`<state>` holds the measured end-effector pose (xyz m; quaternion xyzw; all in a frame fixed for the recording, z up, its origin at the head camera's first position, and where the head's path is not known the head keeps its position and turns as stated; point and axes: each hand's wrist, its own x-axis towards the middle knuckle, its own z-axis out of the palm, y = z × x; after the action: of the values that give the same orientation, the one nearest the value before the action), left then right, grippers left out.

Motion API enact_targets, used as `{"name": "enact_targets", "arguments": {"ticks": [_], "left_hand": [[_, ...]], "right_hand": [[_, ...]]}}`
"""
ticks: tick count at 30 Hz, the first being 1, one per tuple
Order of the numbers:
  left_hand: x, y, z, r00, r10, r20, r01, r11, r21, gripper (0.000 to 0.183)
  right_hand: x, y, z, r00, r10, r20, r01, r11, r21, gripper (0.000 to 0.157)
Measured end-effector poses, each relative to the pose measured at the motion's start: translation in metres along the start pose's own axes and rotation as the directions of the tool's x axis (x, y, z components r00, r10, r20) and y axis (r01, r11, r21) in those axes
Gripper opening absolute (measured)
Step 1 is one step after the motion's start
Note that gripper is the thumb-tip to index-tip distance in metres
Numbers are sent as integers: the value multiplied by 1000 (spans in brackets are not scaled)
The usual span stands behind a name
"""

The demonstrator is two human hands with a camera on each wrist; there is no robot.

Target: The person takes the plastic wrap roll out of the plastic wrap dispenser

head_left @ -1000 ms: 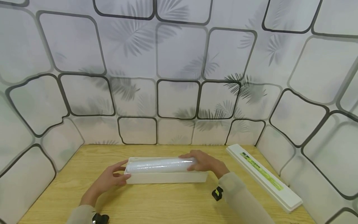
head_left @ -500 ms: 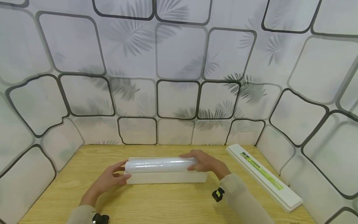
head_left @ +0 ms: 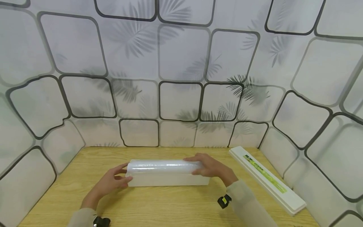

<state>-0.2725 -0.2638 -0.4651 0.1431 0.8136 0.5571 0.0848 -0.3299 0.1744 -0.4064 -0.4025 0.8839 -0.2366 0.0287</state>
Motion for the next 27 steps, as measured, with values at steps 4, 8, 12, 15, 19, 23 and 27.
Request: {"name": "enact_targets", "arguments": {"ticks": [4,8,12,15,19,23,27], "left_hand": [[0,0,0,1000,-3,-2,3,1000,2,81],[0,-1,1,1000,-11,0,11,1000,-5,81],[-1,-1,2,1000,-25,-3,25,1000,-15,81],[-1,0,2,1000,-29,-7,29,999,-16,82],[0,0,1,1000,-28,-6,28,999,-15,82],[1,0,0,1000,-23,-1,23,1000,-19,83],[1,1,0,1000,-19,-5,19,1000,-14,83]], "right_hand": [[-4,-1,0,1000,6,2,-6,1000,9,57],[-10,-1,1,1000,6,-5,-6,1000,13,56],[-14,-1,2,1000,-6,-21,6,1000,11,55],[-18,0,1,999,-20,-35,20,1000,6,55],[-23,-1,1,998,-33,-48,33,999,4,56],[-28,-4,-1,997,-53,-57,54,998,24,55],[-31,-5,-1,996,-67,-66,68,998,16,55]]}}
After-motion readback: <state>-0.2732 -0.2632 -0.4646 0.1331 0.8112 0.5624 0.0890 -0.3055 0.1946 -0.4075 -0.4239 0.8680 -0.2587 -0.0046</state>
